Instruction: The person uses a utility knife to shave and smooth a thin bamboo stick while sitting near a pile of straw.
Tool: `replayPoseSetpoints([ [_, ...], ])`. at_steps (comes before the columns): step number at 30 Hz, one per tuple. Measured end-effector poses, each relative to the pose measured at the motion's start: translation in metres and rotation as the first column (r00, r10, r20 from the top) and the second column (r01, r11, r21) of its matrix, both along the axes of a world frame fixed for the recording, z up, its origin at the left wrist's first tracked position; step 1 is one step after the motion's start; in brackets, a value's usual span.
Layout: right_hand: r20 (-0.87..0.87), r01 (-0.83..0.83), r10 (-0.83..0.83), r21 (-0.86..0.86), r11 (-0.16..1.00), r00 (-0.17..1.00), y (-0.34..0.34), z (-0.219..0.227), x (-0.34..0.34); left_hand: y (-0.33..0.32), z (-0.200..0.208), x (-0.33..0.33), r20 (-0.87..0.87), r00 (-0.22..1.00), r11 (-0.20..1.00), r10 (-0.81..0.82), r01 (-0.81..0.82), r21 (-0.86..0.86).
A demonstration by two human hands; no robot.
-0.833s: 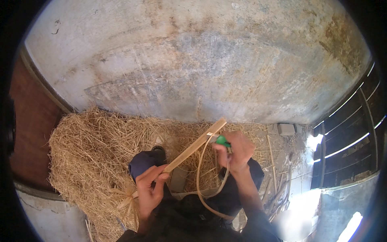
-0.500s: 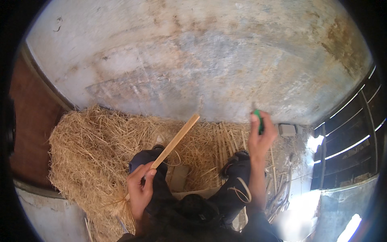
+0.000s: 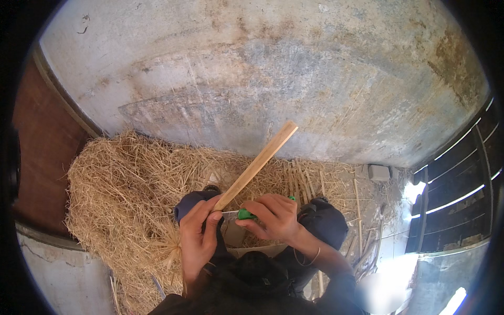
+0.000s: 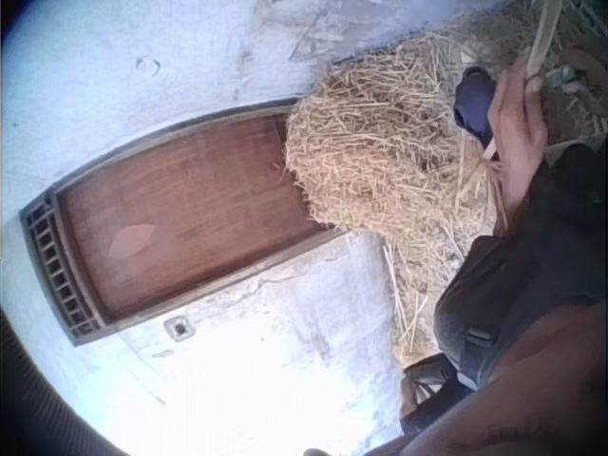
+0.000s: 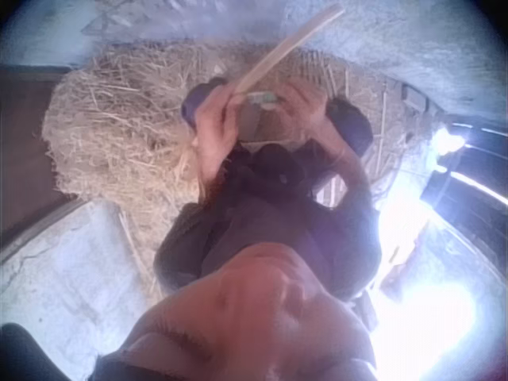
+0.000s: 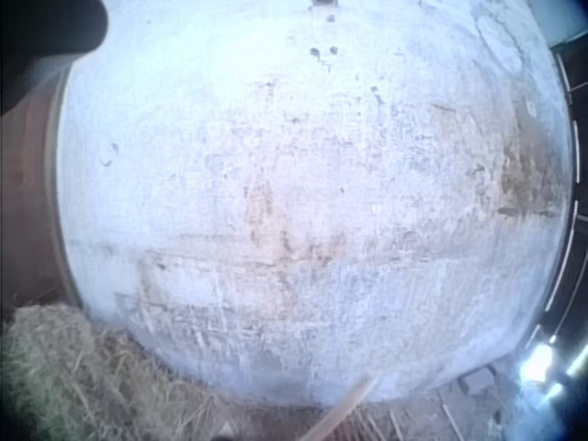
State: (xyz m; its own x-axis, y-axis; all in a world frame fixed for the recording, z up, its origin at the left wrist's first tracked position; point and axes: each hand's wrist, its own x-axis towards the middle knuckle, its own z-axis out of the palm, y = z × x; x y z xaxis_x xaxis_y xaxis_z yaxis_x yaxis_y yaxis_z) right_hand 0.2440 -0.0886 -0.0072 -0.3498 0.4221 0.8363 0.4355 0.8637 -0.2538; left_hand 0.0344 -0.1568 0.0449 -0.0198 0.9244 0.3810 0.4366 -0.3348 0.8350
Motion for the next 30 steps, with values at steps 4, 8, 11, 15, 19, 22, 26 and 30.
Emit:
replayPoseSetpoints([
  [4, -0.032, -0.032, 0.034, 0.044, 0.998, 0.999, -0.003, 0.011, 0.004, 0.002, 0.013, 0.002, 0.028, 0.998, 0.997, 0.050, -0.052, 0.058],
  [8, -0.157, -0.026, 0.037, 0.073, 0.997, 0.987, 0.000, 0.008, 0.009, 0.005, 0.013, -0.005, 0.093, 0.981, 0.969, 0.169, -0.182, 0.167],
  [11, -0.233, 0.083, -0.089, -0.034, 0.996, 0.968, 0.007, 0.010, 0.017, 0.007, 0.015, -0.009, 0.098, 0.978, 0.961, 0.185, -0.201, 0.189],
  [15, -0.103, 0.037, -0.035, 0.018, 0.999, 0.994, 0.008, 0.016, 0.022, -0.002, 0.035, -0.004, 0.044, 0.997, 0.997, 0.058, -0.055, -0.052],
  [19, -0.051, -0.016, 0.020, 0.092, 0.996, 0.999, 0.000, 0.019, 0.012, -0.002, 0.029, 0.006, 0.037, 0.995, 0.996, -0.088, 0.088, 0.009],
  [22, -0.056, 0.041, -0.036, 0.095, 0.995, 0.998, -0.002, 0.020, 0.015, -0.006, 0.035, 0.012, 0.017, 0.985, 0.984, -0.174, 0.174, -0.029],
  [26, -0.089, 0.064, -0.052, 0.139, 0.988, 0.995, 0.000, 0.021, 0.017, -0.008, 0.035, 0.017, 0.025, 0.969, 0.969, -0.246, 0.246, -0.020],
  [30, -0.097, 0.062, -0.045, 0.174, 0.983, 0.994, -0.004, 0.031, 0.019, -0.008, 0.032, 0.026, 0.071, 0.972, 0.975, -0.223, 0.221, 0.025],
])
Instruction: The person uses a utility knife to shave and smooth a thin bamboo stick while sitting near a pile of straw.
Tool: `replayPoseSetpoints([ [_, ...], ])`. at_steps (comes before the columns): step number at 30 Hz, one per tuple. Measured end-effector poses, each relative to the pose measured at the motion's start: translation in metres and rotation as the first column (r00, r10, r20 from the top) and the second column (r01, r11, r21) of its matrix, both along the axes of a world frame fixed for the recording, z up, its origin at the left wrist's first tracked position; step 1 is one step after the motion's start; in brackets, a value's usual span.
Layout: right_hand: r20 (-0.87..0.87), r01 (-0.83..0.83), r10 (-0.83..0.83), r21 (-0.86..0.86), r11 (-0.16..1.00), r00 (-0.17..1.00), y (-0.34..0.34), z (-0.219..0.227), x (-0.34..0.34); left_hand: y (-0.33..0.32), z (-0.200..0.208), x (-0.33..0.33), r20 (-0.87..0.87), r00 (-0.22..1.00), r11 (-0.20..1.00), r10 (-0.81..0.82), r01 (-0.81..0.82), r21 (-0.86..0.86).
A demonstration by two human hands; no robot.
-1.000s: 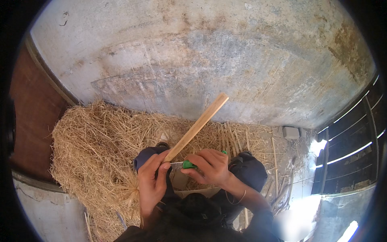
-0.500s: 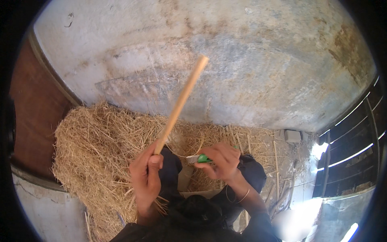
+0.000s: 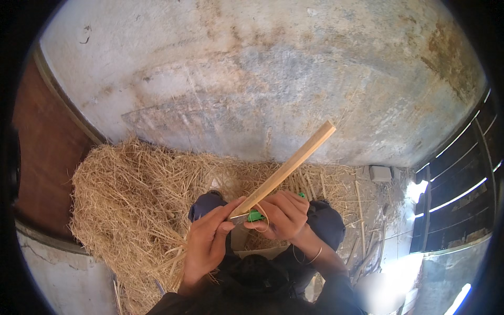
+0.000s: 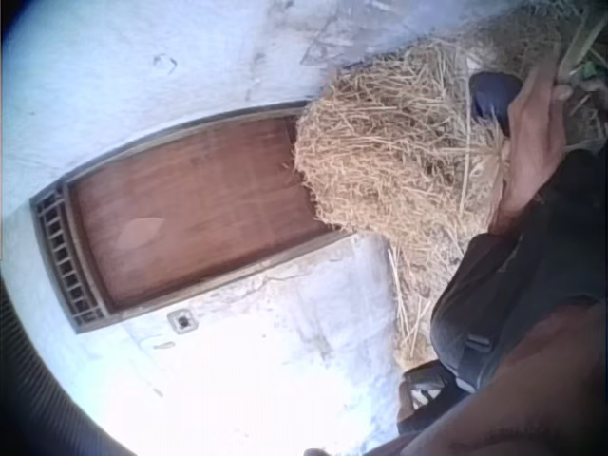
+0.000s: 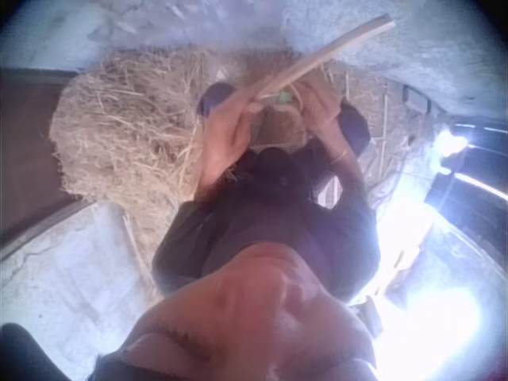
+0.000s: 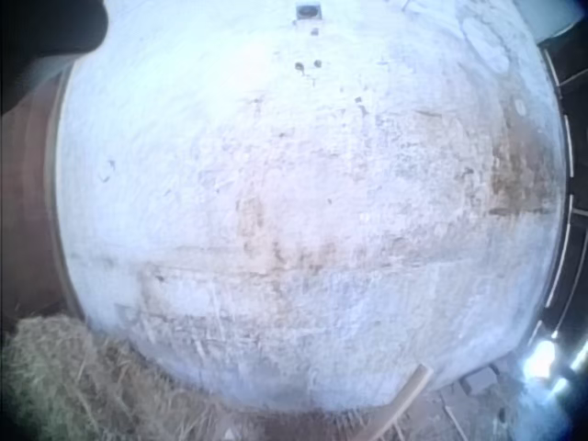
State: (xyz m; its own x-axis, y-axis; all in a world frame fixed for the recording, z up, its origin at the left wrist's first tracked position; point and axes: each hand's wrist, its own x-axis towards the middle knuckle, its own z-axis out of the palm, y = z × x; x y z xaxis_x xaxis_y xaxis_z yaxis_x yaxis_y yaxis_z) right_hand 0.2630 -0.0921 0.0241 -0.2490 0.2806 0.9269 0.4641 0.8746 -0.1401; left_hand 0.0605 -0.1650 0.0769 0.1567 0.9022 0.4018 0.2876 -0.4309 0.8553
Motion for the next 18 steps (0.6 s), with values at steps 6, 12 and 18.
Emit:
replayPoseSetpoints([
  [6, 0.036, 0.046, -0.046, 0.003, 0.999, 0.998, -0.0070, 0.0015, 0.0050, -0.0030, 0.0037, -0.0056, -0.033, 0.994, 0.990, -0.108, 0.104, -0.096],
  [12, 0.052, 0.052, -0.052, 0.006, 0.999, 0.997, -0.0101, 0.0011, 0.0091, -0.0037, 0.0042, -0.0022, 0.032, 0.995, 0.992, -0.098, 0.101, -0.081],
  [18, 0.072, 0.095, -0.098, 0.036, 0.995, 0.993, -0.0101, 0.0045, 0.0108, -0.0046, 0.0011, -0.0031, 0.007, 0.997, 0.993, -0.078, 0.078, -0.091],
])
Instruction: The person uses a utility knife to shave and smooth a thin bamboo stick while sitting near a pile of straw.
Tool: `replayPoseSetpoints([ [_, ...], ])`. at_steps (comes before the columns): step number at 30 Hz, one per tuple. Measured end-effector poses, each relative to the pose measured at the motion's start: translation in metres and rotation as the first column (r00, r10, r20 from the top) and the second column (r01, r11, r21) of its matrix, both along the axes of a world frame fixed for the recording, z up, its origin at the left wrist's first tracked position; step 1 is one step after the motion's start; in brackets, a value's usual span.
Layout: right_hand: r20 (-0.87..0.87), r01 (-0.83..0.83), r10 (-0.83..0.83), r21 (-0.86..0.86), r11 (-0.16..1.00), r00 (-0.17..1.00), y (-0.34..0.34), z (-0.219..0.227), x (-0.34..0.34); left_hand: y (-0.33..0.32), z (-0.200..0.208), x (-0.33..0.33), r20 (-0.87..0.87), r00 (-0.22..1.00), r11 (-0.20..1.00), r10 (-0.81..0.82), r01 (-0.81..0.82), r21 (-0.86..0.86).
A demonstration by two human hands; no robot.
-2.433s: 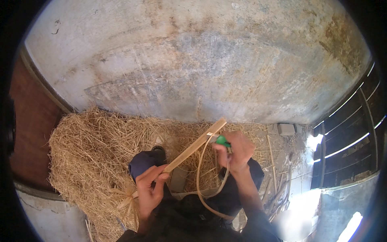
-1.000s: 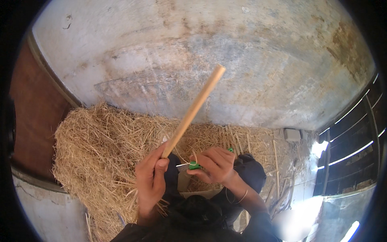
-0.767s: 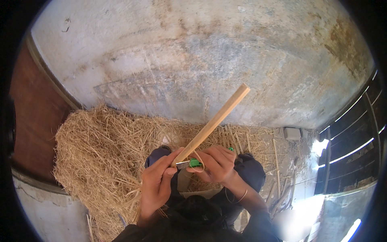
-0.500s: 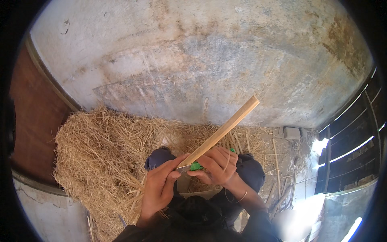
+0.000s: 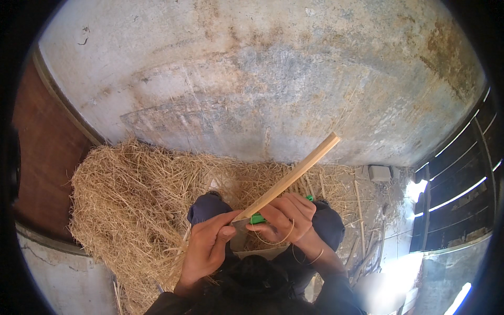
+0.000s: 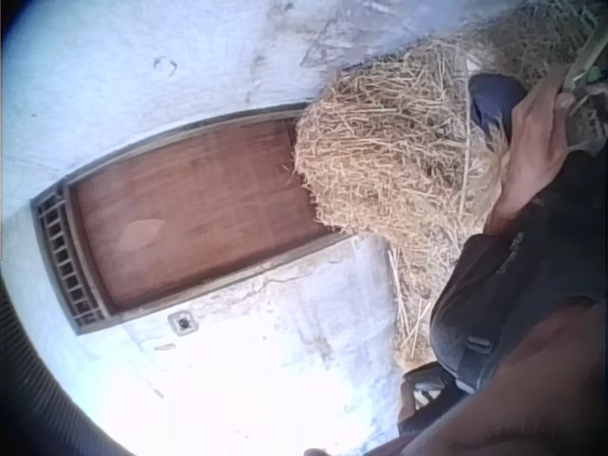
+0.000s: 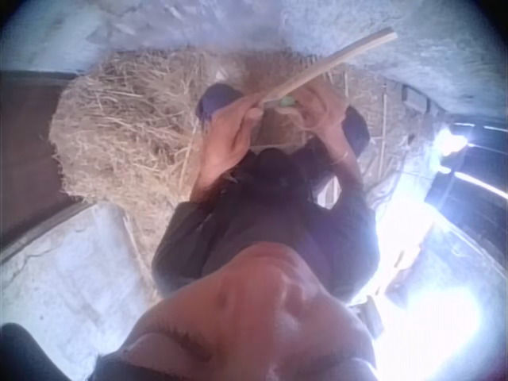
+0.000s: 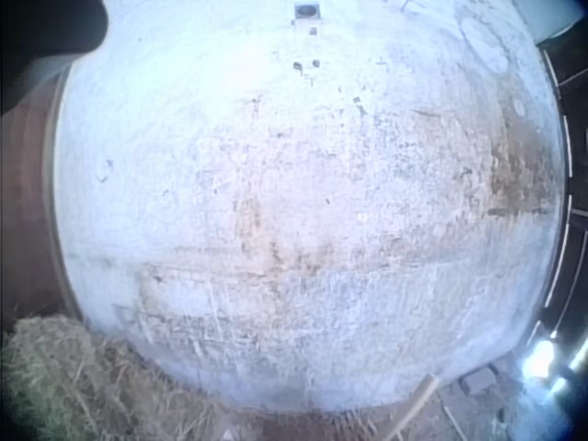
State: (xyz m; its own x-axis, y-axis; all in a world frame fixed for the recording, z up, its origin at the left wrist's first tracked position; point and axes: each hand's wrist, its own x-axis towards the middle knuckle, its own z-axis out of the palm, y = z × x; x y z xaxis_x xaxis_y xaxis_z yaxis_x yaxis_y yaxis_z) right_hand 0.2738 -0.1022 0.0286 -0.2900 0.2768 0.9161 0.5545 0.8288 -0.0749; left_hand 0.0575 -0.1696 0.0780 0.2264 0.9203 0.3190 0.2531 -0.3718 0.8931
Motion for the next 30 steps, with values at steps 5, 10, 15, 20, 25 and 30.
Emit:
replayPoseSetpoints([
  [5, 0.017, 0.048, -0.049, 0.018, 0.999, 0.999, -0.003, -0.001, 0.004, -0.002, -0.002, -0.001, -0.001, 1.000, 1.000, -0.010, 0.010, 0.001],
  [10, 0.019, 0.058, -0.058, 0.029, 0.998, 0.998, -0.003, -0.003, 0.006, -0.004, 0.004, -0.004, -0.062, 0.997, 0.997, -0.052, 0.048, -0.059],
  [15, -0.003, 0.074, -0.074, 0.067, 0.995, 0.997, -0.002, -0.001, 0.005, -0.005, 0.004, -0.005, -0.072, 0.997, 0.998, -0.042, 0.039, -0.042],
  [20, -0.016, 0.067, -0.066, 0.089, 0.994, 0.998, -0.001, 0.000, 0.006, -0.006, 0.000, -0.003, -0.067, 0.998, 1.000, -0.001, 0.001, -0.008],
  [25, -0.058, 0.074, -0.069, 0.090, 0.993, 0.996, 0.004, -0.001, 0.012, -0.005, -0.001, -0.007, -0.085, 0.996, 0.999, -0.032, 0.033, 0.004],
  [30, -0.110, 0.117, -0.107, 0.087, 0.989, 0.988, 0.008, -0.001, 0.014, -0.005, -0.004, -0.010, -0.090, 0.995, 0.998, -0.041, 0.037, -0.051],
])
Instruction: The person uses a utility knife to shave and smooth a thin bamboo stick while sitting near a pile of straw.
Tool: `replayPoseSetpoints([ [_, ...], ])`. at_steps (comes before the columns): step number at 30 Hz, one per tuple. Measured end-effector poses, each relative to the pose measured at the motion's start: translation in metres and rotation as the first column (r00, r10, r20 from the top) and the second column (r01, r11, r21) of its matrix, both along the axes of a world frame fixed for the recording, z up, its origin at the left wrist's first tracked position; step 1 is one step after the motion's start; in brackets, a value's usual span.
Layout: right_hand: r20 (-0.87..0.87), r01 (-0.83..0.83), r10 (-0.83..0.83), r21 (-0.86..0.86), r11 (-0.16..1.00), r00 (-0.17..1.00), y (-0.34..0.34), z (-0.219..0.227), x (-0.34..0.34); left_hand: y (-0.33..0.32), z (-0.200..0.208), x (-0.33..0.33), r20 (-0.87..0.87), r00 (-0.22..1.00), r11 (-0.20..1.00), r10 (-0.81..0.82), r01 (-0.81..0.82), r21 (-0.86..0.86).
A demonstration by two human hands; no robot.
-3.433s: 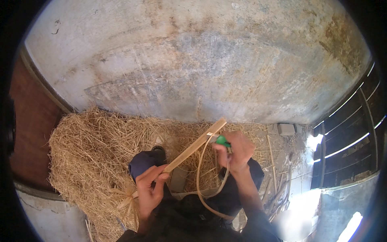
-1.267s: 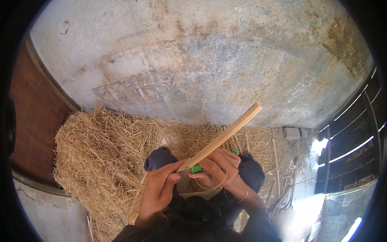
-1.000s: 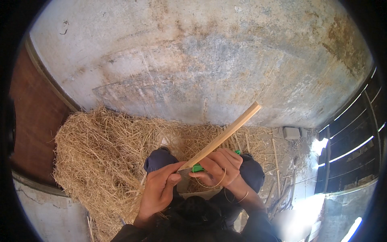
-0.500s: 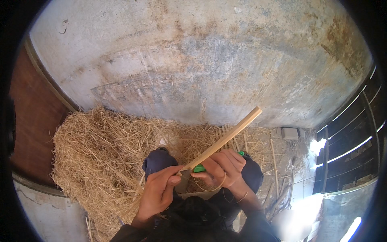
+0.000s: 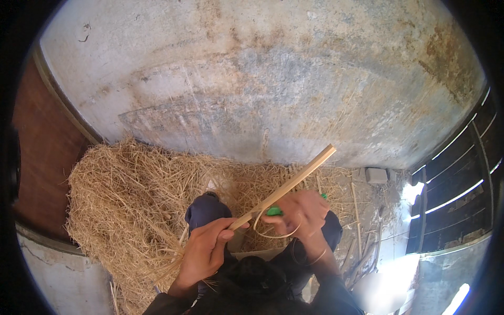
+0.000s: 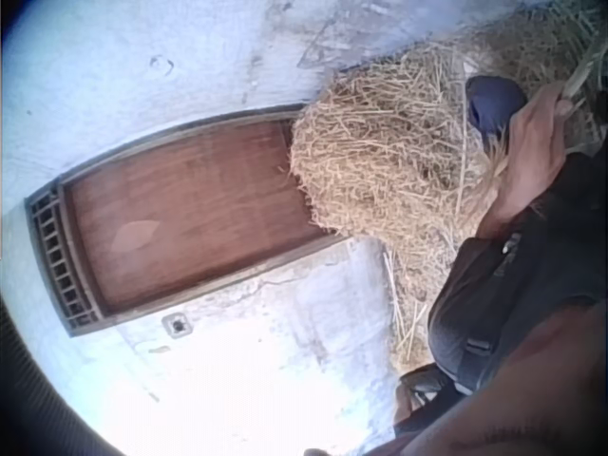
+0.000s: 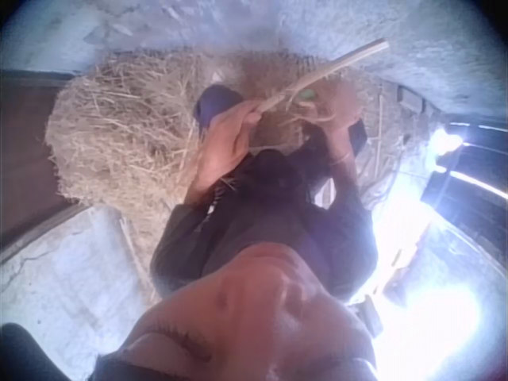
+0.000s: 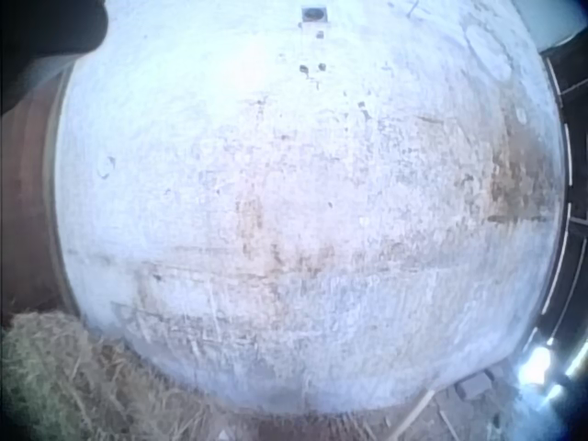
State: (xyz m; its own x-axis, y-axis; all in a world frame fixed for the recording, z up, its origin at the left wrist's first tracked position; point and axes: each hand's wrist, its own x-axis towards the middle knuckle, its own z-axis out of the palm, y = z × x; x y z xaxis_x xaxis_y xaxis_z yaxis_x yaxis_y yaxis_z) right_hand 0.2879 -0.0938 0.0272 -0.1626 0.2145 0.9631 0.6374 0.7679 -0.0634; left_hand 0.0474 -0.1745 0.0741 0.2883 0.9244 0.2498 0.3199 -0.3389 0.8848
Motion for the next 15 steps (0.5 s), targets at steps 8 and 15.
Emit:
replayPoseSetpoints([
  [8, -0.610, 0.194, -0.338, -0.292, 0.937, 0.717, 0.053, 0.018, 0.077, -0.012, -0.029, -0.026, -0.069, 0.996, 0.995, 0.062, -0.067, -0.071],
  [15, -0.225, 0.118, -0.287, -0.559, 0.821, 0.931, 0.048, 0.009, 0.051, -0.005, -0.031, -0.029, -0.061, 0.973, 0.974, 0.224, -0.226, -0.033],
])
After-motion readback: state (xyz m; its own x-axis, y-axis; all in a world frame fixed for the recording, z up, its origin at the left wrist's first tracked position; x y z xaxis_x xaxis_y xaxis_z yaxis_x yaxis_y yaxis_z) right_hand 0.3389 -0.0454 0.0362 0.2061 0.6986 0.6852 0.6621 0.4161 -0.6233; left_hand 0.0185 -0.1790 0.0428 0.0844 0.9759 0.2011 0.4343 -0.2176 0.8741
